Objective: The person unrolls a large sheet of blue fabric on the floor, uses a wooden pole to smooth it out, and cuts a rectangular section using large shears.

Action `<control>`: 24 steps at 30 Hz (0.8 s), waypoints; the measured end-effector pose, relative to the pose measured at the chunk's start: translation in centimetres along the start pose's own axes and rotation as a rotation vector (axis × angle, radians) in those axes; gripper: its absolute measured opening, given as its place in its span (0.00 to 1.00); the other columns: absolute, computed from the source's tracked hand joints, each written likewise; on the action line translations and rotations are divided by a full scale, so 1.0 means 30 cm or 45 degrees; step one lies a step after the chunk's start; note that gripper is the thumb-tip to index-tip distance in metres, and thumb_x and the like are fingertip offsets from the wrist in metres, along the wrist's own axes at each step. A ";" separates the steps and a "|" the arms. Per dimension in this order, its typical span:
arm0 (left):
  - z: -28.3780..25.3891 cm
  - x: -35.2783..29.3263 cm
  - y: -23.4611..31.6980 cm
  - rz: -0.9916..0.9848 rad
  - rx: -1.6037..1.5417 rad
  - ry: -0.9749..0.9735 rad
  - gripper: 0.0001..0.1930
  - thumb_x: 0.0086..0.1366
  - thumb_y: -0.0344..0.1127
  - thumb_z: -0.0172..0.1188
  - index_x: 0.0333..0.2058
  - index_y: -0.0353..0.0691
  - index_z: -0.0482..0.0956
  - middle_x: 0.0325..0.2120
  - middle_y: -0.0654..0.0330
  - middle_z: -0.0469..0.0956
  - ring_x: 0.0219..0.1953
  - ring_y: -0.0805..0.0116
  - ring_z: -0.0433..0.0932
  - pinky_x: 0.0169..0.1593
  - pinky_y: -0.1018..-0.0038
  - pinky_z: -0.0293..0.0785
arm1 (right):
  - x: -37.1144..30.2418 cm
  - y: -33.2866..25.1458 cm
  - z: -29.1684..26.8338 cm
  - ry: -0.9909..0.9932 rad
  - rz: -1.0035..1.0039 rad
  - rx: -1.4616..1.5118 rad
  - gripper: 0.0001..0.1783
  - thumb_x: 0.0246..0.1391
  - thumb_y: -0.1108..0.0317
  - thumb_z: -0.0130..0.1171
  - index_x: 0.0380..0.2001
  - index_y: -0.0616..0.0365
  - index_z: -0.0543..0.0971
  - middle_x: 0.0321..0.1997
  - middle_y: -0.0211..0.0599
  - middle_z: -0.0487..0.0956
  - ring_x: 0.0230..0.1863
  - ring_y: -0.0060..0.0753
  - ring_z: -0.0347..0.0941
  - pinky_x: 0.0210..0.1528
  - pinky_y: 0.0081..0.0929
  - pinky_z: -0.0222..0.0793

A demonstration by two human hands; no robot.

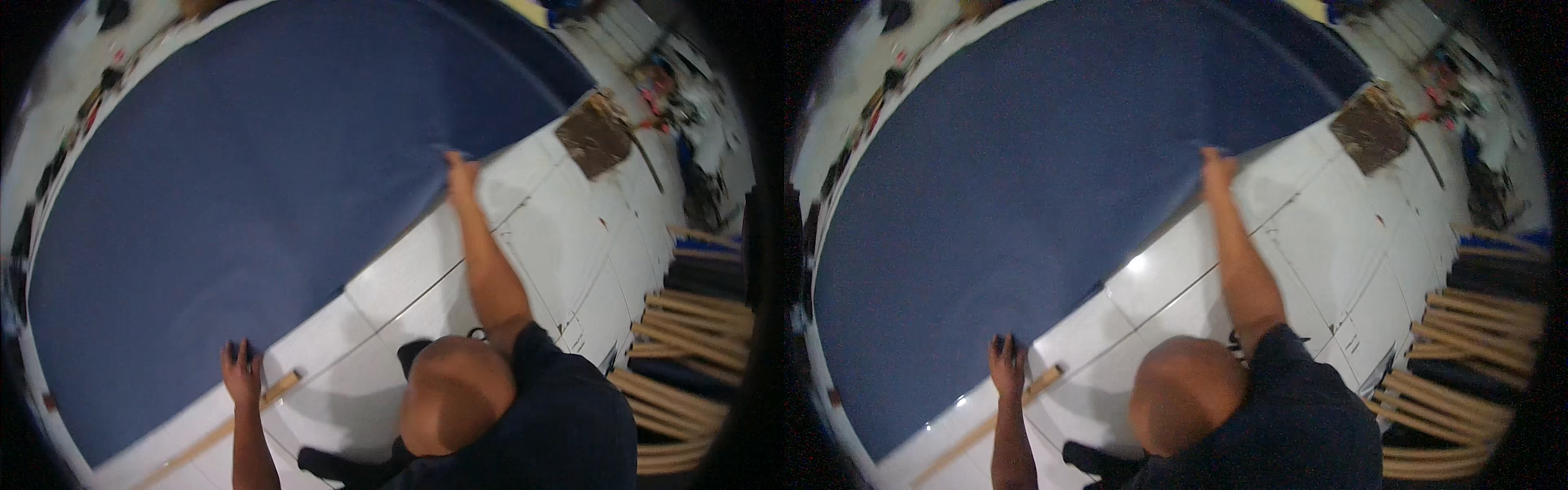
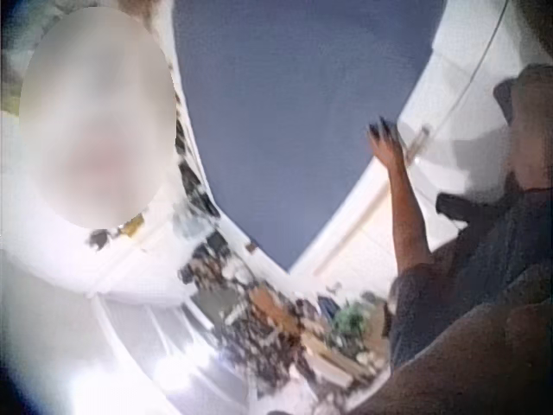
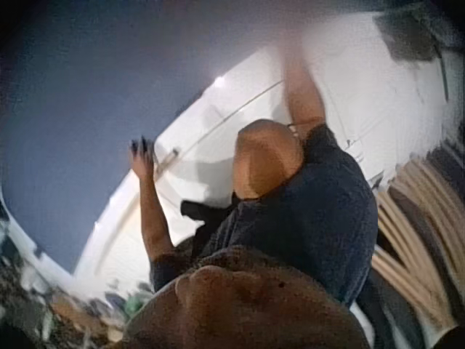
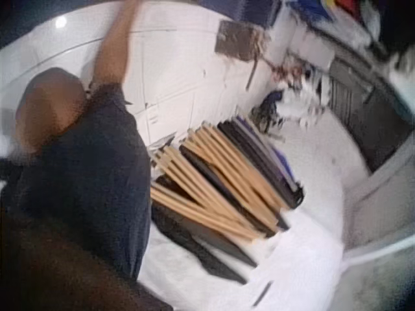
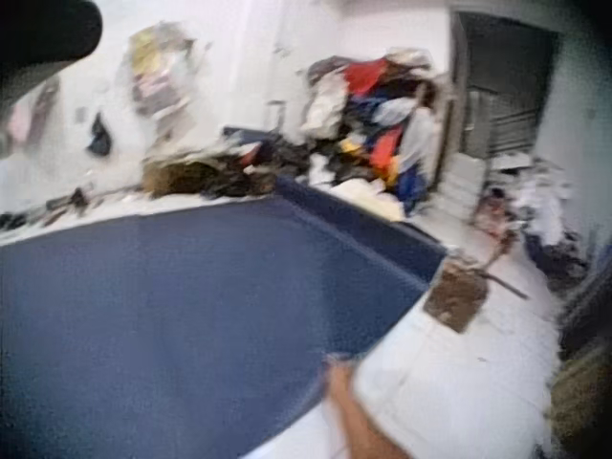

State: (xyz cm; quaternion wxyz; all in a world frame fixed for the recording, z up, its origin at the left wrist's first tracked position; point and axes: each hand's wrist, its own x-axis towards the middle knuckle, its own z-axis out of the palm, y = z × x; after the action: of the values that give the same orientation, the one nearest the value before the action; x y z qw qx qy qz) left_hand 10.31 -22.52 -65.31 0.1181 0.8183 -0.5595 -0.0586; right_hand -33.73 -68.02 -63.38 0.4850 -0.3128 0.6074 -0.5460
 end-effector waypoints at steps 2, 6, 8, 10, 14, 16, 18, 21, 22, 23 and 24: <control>-0.010 -0.003 -0.003 -0.056 0.011 -0.047 0.28 0.58 0.41 0.68 0.59 0.50 0.74 0.60 0.41 0.66 0.63 0.39 0.64 0.64 0.54 0.63 | -0.021 0.046 -0.153 -0.196 0.096 -0.097 0.23 0.49 0.58 0.69 0.40 0.64 0.74 0.37 0.40 0.78 0.33 0.39 0.77 0.36 0.40 0.77; -0.038 0.014 0.024 -0.147 0.041 -0.071 0.29 0.58 0.42 0.68 0.59 0.52 0.74 0.62 0.43 0.65 0.64 0.40 0.63 0.65 0.54 0.61 | -0.100 0.138 -0.195 -0.177 0.367 -0.336 0.23 0.53 0.50 0.68 0.32 0.60 0.73 0.26 0.34 0.77 0.22 0.25 0.75 0.23 0.20 0.74; -0.051 -0.003 0.035 -0.162 0.018 -0.068 0.29 0.58 0.43 0.68 0.59 0.52 0.74 0.62 0.45 0.65 0.64 0.41 0.62 0.66 0.54 0.61 | -0.151 0.153 -0.168 -0.213 0.347 -0.493 0.21 0.53 0.52 0.68 0.28 0.58 0.73 0.23 0.34 0.77 0.20 0.23 0.74 0.20 0.19 0.69; -0.053 0.001 0.055 -0.079 0.095 -0.059 0.28 0.59 0.44 0.67 0.59 0.50 0.74 0.62 0.47 0.66 0.65 0.43 0.62 0.66 0.54 0.60 | -0.139 0.158 -0.171 -0.187 0.240 -0.703 0.19 0.54 0.54 0.68 0.24 0.56 0.73 0.21 0.33 0.77 0.19 0.22 0.73 0.17 0.18 0.64; -0.033 0.000 0.021 -0.082 0.091 -0.140 0.27 0.60 0.45 0.66 0.57 0.46 0.75 0.62 0.50 0.67 0.66 0.48 0.62 0.67 0.54 0.59 | -0.114 0.179 -0.187 -0.194 0.069 -0.809 0.18 0.54 0.57 0.67 0.21 0.55 0.73 0.18 0.32 0.76 0.17 0.22 0.72 0.15 0.20 0.60; -0.026 0.002 0.016 -0.098 0.037 -0.145 0.26 0.60 0.44 0.66 0.57 0.45 0.76 0.62 0.51 0.68 0.66 0.49 0.62 0.67 0.54 0.59 | -0.102 0.193 -0.196 -0.157 0.155 -0.796 0.18 0.54 0.57 0.67 0.20 0.54 0.73 0.18 0.33 0.76 0.16 0.22 0.71 0.15 0.21 0.61; -0.021 0.003 0.010 -0.103 0.015 -0.139 0.26 0.60 0.44 0.66 0.56 0.45 0.76 0.61 0.50 0.68 0.66 0.50 0.63 0.67 0.54 0.59 | -0.090 0.210 -0.201 -0.172 0.157 -0.733 0.18 0.54 0.57 0.67 0.21 0.55 0.73 0.18 0.33 0.76 0.15 0.23 0.71 0.15 0.23 0.62; -0.025 0.008 0.003 -0.068 0.007 -0.103 0.25 0.60 0.43 0.66 0.56 0.44 0.76 0.61 0.50 0.69 0.65 0.49 0.64 0.66 0.55 0.60 | -0.079 0.252 -0.208 -0.166 0.138 -0.708 0.19 0.54 0.55 0.68 0.20 0.56 0.73 0.18 0.33 0.76 0.15 0.24 0.71 0.16 0.25 0.64; -0.028 0.004 -0.002 -0.036 -0.025 -0.074 0.25 0.59 0.42 0.67 0.55 0.44 0.76 0.61 0.50 0.69 0.64 0.49 0.64 0.66 0.55 0.60 | -0.064 0.261 -0.211 -0.145 0.114 -0.711 0.20 0.53 0.55 0.68 0.19 0.56 0.73 0.18 0.33 0.77 0.14 0.25 0.71 0.16 0.26 0.64; -0.021 0.016 0.007 0.016 -0.077 -0.040 0.25 0.59 0.41 0.67 0.55 0.43 0.77 0.61 0.50 0.69 0.64 0.48 0.65 0.66 0.55 0.61 | -0.044 0.285 -0.235 -0.212 -0.006 -0.843 0.22 0.54 0.51 0.65 0.17 0.56 0.75 0.16 0.33 0.76 0.15 0.29 0.72 0.20 0.32 0.67; -0.024 0.019 0.018 0.025 -0.084 -0.038 0.26 0.58 0.40 0.68 0.55 0.42 0.77 0.60 0.49 0.69 0.63 0.47 0.65 0.65 0.55 0.61 | -0.013 0.315 -0.254 -0.266 -0.015 -0.888 0.24 0.56 0.49 0.63 0.16 0.57 0.76 0.16 0.34 0.76 0.18 0.34 0.74 0.25 0.36 0.70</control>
State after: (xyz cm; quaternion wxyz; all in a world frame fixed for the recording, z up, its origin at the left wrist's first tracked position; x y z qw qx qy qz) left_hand 10.19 -23.16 -64.44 0.1372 0.8073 -0.5671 -0.0880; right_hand -39.26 -62.95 -72.91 0.4053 -0.5171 0.7023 -0.2739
